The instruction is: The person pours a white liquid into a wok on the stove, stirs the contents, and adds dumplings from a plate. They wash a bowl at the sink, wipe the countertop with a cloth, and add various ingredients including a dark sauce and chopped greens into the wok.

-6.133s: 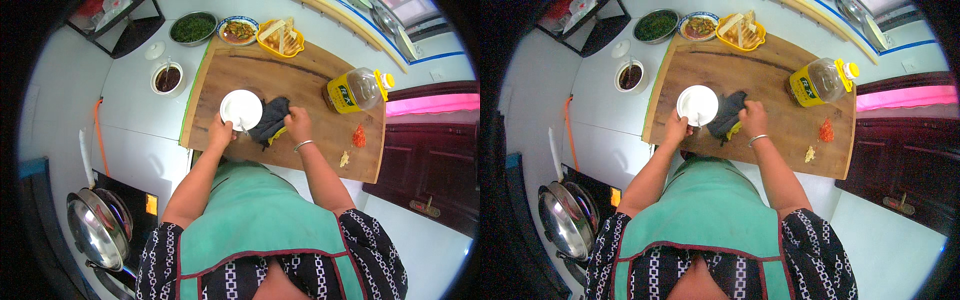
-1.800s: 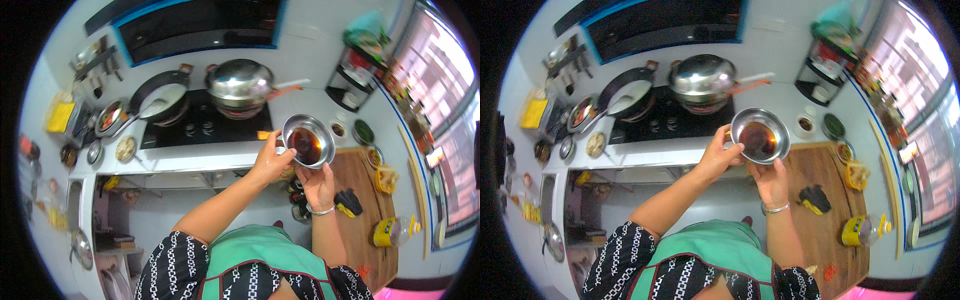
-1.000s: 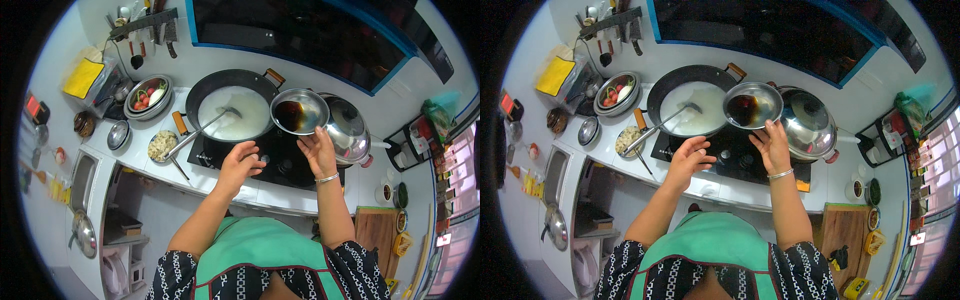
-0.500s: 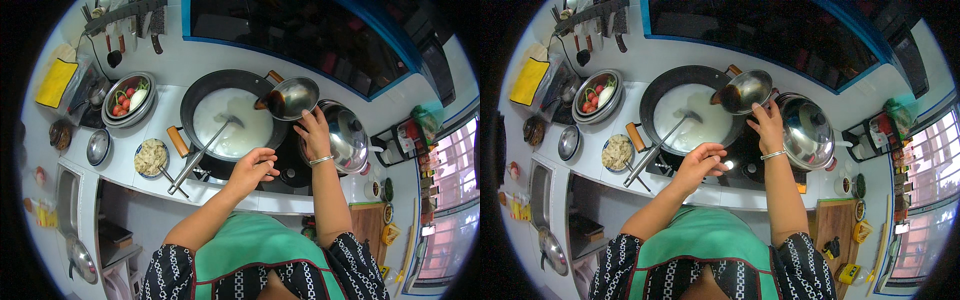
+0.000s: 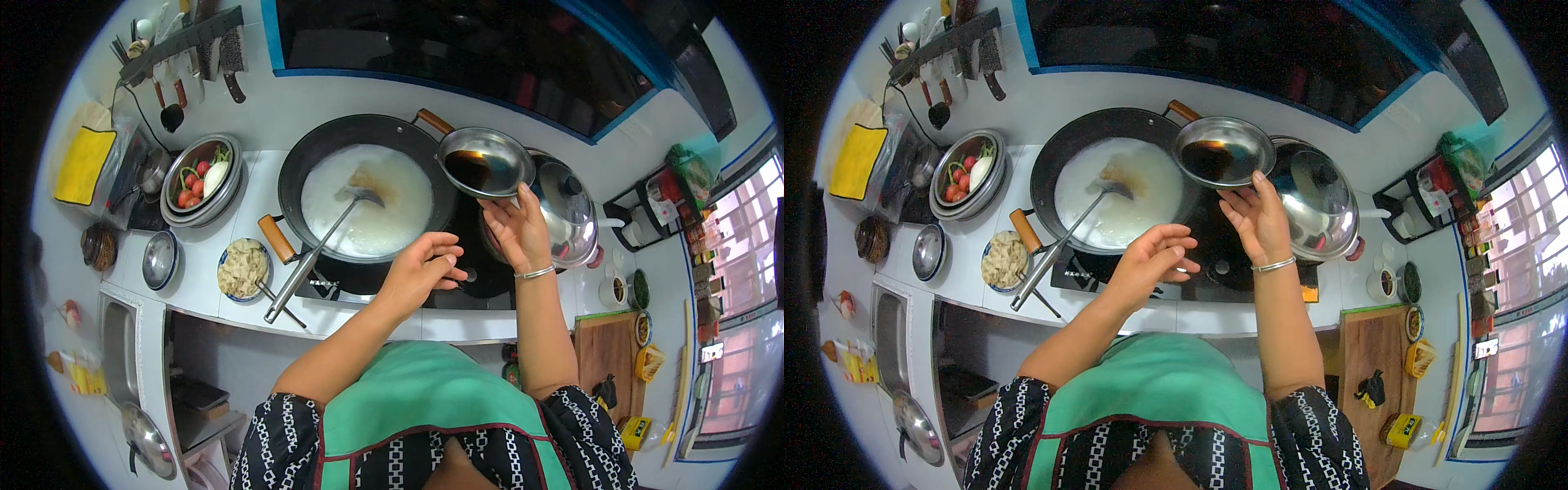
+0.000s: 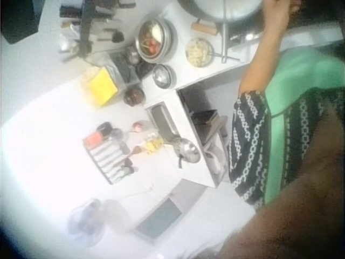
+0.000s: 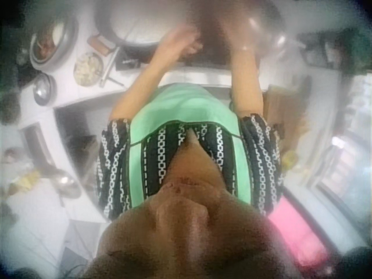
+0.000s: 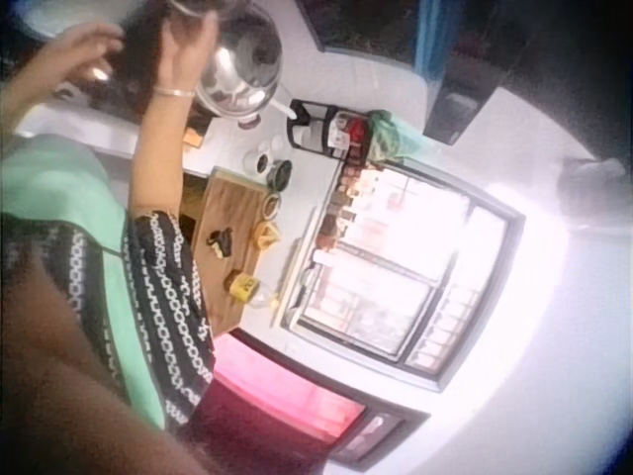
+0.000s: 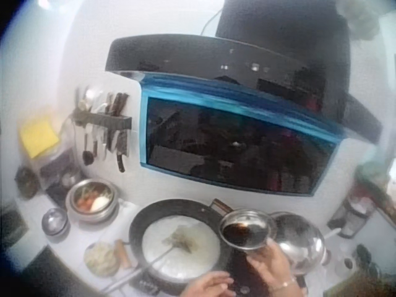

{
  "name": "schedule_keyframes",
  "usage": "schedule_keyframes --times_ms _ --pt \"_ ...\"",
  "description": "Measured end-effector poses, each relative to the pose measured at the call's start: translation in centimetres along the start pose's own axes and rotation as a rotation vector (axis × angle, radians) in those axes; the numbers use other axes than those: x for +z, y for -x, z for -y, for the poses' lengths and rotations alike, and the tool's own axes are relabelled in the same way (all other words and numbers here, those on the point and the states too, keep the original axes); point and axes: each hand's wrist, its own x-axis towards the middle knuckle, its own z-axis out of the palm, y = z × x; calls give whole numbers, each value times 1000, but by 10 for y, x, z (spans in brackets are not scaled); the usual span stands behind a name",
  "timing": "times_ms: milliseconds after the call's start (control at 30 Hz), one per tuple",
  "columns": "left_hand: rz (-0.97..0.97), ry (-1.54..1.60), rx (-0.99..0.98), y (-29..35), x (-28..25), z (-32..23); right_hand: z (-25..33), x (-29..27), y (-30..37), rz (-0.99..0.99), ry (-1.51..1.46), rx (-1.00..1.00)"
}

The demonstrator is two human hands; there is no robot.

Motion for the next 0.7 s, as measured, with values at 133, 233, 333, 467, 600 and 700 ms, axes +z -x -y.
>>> schedule_keyframes --times_ms 133,233,333,467,600,700 --pt "-8 10 -9 4 10 -6 5 -6 16 -22 43 1" --pt "-23 27 -11 4 14 -10 7 -10 22 -54 74 -13" --pt "-32 51 -11 3 15 -14 10 -11 25 -66 105 -30" --pt "-39 60 -3 6 12 -21 12 0 21 -86 188 -59" --pt "-64 84 0 13 0 -25 6 33 11 -99 295 -73" --pt "-88 98 14 20 -9 -29 -1 43 -3 -100 381 -83"
